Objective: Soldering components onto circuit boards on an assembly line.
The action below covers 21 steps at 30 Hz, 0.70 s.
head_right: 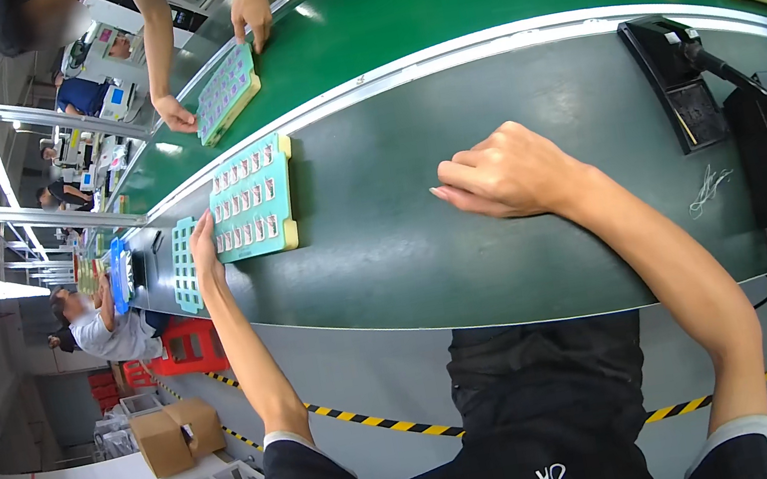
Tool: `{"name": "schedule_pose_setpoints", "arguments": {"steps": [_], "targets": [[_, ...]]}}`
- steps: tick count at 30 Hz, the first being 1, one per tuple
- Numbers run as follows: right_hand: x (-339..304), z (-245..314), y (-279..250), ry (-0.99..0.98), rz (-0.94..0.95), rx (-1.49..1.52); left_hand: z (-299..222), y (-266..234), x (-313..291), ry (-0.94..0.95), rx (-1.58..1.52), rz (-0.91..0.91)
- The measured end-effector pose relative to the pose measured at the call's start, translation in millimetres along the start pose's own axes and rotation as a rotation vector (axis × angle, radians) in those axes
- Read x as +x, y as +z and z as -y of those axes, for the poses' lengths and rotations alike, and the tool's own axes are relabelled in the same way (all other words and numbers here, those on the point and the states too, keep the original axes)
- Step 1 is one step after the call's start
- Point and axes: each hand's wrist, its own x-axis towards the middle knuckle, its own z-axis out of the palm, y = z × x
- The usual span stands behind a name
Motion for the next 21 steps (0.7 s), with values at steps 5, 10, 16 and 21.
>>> {"name": "schedule_pose_setpoints", "arguments": {"steps": [5, 10, 16, 21], "targets": [[6, 9, -16, 0.173, 0.021, 0.153, 1, 32, -6, 0.039, -0.018, 0.024], [6, 8, -24, 0.581, 0.093, 0.342, -31, 118, -38, 0.1, 0.012, 0.31], [-21, 19, -66, 0.931, 0.173, 0.433, -82, 250, -50, 0.181, 0.082, 0.928], [-46, 62, -109, 0.931, 0.677, 0.537, -125, 382, -66, 0.389, 0.17, 1.498]]}}
